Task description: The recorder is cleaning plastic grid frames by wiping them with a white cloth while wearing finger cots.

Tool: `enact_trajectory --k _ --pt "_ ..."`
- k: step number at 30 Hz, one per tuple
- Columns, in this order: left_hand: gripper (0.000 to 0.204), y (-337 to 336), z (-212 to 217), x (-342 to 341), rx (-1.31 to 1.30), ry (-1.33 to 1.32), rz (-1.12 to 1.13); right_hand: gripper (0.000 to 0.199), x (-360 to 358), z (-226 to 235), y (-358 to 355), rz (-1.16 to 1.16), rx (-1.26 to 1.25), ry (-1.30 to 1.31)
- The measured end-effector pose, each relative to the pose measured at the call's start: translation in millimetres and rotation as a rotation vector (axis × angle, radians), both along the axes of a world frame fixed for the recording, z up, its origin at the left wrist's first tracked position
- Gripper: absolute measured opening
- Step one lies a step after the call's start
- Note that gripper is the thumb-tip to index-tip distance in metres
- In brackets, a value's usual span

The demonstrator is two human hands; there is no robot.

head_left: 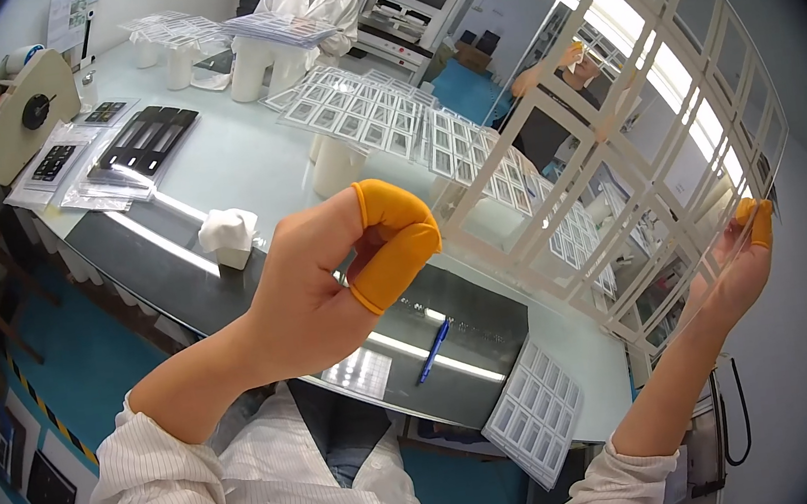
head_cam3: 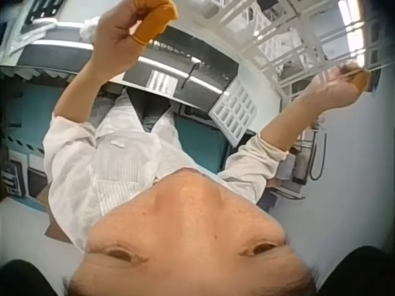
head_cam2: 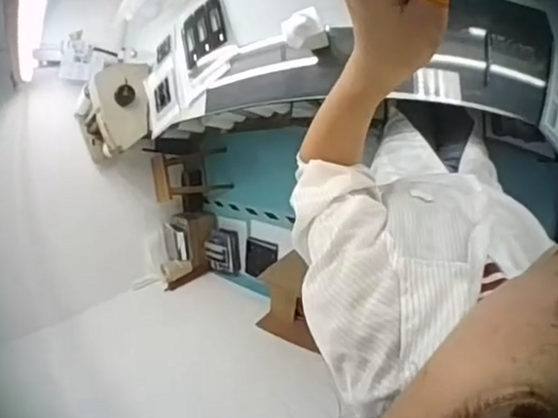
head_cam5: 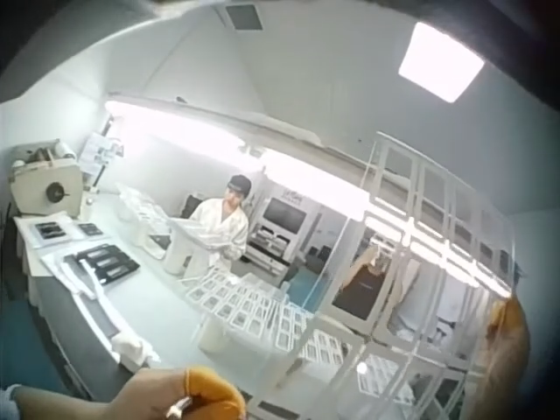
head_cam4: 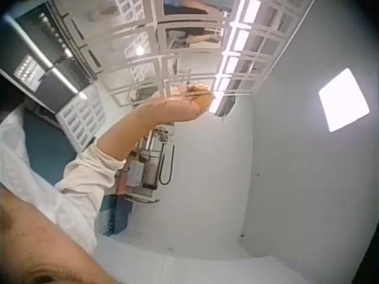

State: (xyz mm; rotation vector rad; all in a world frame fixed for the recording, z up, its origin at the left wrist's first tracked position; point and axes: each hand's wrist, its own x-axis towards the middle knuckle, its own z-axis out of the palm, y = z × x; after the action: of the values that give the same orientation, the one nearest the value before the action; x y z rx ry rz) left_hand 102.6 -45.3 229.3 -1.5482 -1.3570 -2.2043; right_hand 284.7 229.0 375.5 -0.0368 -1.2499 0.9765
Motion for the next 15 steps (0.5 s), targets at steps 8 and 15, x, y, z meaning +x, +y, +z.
enact_trajectory --k 8,15 --pt "0.017 12 -26 -12 -0.195 -0.095 -0.059 0.022 -4 -16 25 -0.033 0.030 -0.085" --pt "0.016 28 -129 -96 -0.522 0.251 0.621 0.023 1 -23 3 -0.186 0.054 -0.068"
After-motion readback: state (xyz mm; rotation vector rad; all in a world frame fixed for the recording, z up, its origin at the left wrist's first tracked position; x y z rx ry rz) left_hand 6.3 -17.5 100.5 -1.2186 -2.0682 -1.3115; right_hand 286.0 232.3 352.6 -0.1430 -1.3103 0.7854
